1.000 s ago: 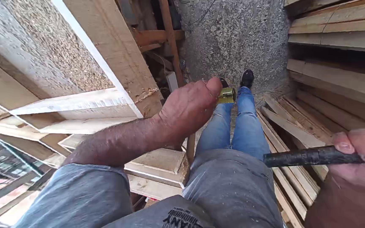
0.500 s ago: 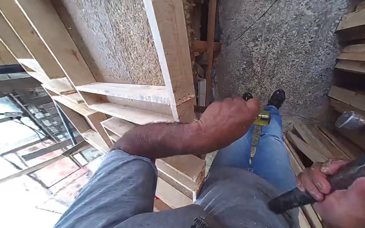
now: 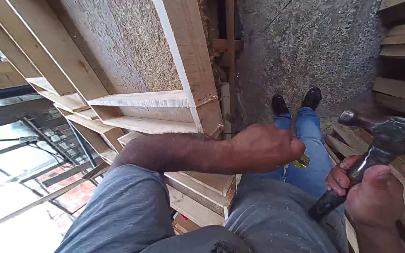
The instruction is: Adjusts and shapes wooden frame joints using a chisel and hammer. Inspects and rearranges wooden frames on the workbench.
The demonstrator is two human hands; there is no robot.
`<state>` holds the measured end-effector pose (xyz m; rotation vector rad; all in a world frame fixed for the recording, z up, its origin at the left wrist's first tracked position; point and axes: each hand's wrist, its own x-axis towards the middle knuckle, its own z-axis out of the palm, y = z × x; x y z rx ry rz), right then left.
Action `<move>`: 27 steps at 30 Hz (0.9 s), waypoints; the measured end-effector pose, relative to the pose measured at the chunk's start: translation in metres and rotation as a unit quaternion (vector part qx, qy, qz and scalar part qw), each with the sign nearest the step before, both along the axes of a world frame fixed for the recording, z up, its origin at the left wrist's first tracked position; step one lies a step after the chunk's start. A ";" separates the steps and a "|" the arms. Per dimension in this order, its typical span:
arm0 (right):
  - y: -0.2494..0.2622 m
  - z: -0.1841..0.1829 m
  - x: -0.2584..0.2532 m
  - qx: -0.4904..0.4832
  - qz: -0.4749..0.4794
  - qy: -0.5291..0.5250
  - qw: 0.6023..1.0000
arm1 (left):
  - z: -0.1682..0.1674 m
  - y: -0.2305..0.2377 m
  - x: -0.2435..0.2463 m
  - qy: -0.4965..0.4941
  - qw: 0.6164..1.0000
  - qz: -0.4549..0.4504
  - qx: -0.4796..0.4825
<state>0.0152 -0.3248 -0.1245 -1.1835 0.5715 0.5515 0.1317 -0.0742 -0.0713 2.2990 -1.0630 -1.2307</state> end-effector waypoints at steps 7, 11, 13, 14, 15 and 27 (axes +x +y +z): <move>-0.021 -0.013 -0.010 -0.039 -0.013 0.005 0.999 | -0.010 0.012 0.025 -0.101 0.991 0.084 0.034; -0.025 -0.012 -0.008 -0.024 -0.013 0.002 1.000 | -0.010 0.010 0.030 -0.104 0.990 0.099 0.009; -0.023 -0.012 -0.005 -0.019 -0.005 -0.005 1.000 | -0.010 0.011 0.031 -0.094 0.990 0.105 0.020; -0.022 -0.012 -0.003 -0.016 -0.001 -0.010 1.000 | -0.011 0.011 0.031 -0.092 0.990 0.109 0.024; -0.021 -0.011 -0.002 -0.014 0.002 -0.014 1.000 | -0.011 0.011 0.031 -0.089 0.989 0.113 0.024; -0.018 0.008 0.005 0.030 -0.005 -0.039 0.999 | -0.012 0.019 0.039 -0.087 0.984 0.155 0.005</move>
